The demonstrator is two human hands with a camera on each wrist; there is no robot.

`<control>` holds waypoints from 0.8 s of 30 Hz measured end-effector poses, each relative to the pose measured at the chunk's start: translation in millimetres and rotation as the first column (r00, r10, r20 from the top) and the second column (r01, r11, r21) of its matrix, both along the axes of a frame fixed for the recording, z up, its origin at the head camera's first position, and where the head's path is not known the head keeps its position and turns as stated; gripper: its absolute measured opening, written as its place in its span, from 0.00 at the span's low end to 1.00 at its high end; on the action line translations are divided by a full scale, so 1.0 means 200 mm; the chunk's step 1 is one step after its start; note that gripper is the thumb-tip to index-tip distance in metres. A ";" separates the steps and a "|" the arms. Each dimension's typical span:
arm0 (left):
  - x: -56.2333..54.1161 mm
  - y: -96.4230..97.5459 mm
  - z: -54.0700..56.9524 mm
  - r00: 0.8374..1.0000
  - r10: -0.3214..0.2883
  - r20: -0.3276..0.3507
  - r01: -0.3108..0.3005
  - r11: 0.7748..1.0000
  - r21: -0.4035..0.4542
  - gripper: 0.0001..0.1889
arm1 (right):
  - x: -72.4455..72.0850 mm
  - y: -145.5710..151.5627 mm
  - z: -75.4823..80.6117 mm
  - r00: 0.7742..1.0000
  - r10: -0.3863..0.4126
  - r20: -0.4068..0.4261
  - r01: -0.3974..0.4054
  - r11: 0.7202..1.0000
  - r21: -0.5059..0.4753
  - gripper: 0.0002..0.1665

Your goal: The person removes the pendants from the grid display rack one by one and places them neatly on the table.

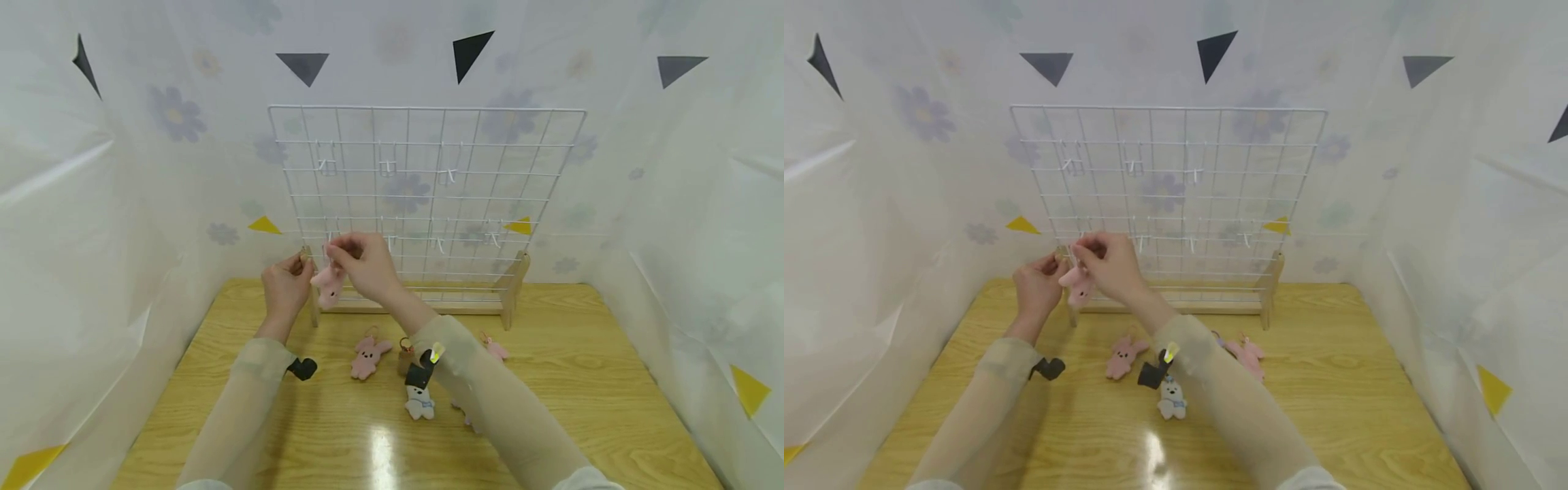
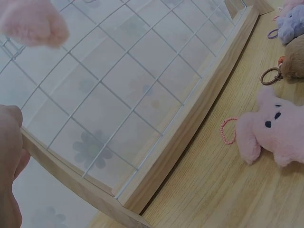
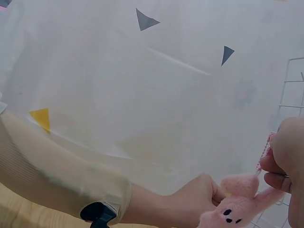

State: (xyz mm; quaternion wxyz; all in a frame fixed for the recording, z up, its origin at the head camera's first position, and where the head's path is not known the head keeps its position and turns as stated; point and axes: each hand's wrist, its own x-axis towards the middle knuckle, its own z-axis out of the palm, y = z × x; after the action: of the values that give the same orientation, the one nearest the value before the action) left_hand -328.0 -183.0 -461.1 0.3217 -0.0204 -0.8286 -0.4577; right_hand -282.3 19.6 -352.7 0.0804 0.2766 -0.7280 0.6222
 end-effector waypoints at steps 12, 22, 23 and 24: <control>0.00 0.00 -0.01 1.000 0.004 0.000 -0.004 1.000 -0.009 0.12 | 0.11 0.08 0.01 0.999 0.048 -0.024 -0.049 0.999 -0.014 0.06; -0.01 0.00 -0.01 1.000 0.002 -0.014 -0.003 1.000 -0.013 0.11 | 0.21 0.14 -0.02 0.988 0.141 -0.055 -0.144 0.989 -0.044 0.07; -0.01 0.00 -0.01 1.000 0.002 -0.018 -0.002 1.000 -0.012 0.11 | 0.22 0.15 -0.02 0.987 0.147 -0.058 -0.150 0.987 -0.052 0.07; -0.01 0.00 -0.01 1.000 0.003 -0.022 -0.003 1.000 -0.014 0.10 | 0.23 0.16 -0.02 0.987 0.150 -0.061 -0.153 0.987 -0.057 0.07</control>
State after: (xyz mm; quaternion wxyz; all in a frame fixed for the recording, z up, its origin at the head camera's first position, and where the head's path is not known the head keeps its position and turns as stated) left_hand -329.5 -182.4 -462.5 0.3314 -0.0267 -0.8283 -0.4510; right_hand -236.5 51.3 -357.1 0.0617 0.3458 -0.6830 0.6405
